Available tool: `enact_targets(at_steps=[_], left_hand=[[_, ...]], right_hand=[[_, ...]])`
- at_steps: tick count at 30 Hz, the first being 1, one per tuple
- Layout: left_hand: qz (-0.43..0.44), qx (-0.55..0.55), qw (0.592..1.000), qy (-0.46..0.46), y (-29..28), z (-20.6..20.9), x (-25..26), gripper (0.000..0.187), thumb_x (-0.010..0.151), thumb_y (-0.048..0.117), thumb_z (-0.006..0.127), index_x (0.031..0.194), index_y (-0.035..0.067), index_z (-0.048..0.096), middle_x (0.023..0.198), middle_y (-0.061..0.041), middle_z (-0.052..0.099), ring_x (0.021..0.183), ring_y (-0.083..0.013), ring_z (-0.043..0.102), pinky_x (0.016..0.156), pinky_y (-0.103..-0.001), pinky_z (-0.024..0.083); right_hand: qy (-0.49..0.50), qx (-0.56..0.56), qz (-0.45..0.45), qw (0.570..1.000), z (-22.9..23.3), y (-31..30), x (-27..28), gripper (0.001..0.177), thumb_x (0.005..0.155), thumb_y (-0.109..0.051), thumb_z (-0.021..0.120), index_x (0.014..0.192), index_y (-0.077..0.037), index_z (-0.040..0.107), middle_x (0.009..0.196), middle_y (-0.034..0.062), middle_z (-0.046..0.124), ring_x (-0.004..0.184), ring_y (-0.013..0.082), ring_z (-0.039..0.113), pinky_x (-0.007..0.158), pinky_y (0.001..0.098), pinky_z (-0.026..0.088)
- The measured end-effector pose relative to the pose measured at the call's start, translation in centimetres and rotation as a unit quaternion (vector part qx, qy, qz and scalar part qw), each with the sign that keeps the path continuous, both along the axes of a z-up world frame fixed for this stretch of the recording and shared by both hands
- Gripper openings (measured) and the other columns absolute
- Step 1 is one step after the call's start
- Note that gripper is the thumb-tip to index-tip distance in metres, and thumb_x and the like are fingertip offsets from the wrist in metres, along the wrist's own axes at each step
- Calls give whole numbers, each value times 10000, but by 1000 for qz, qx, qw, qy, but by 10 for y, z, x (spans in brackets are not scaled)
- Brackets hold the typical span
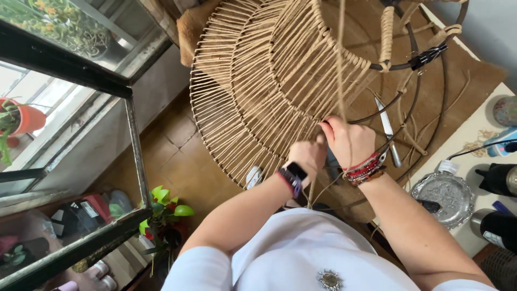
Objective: Weaving and securing rattan strips onto a lampshade frame using a stapler, glue gun, and pliers
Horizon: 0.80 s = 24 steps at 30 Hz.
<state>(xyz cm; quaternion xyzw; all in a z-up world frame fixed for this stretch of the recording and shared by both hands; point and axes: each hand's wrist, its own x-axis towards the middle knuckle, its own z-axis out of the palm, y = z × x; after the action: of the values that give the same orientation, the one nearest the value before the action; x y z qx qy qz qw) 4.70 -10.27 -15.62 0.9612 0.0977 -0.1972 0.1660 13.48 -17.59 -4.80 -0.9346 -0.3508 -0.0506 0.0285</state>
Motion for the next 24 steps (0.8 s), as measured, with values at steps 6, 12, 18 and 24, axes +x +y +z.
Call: enact_targets(at_steps=[6,12,18,24], left_hand=[[151,45,957,-244,-3,-22,14,270,791,272,576,537,269,670,409,43,534,407,-223,608,410,-336,423],[70,-84,980,-169,9,-36,16,172,866,357,622,896,213,710,629,-8,667,676,-297,765,614,-415,604],[3,-90,963,-254,76,32,-54,136,848,189,635,909,134,743,487,-148,582,495,-352,699,439,-428,540],[48,-179,982,-34,78,43,-104,383,908,473,615,1203,235,667,1000,-112,687,909,-340,735,746,-458,605]], right_hand=[[276,17,-61,959,64,30,-23,394,961,-434,566,1180,-128,681,787,211,758,909,423,740,827,590,561],[616,565,-164,524,50,30,-48,706,972,-59,541,1560,8,156,964,224,708,491,265,694,348,268,477],[631,771,-74,50,15,38,-57,426,1099,-154,436,1499,-23,364,642,-124,287,438,9,357,494,199,267],[637,716,59,280,-11,29,-38,321,1116,-266,387,1164,-59,628,510,-119,229,366,14,290,457,211,241]])
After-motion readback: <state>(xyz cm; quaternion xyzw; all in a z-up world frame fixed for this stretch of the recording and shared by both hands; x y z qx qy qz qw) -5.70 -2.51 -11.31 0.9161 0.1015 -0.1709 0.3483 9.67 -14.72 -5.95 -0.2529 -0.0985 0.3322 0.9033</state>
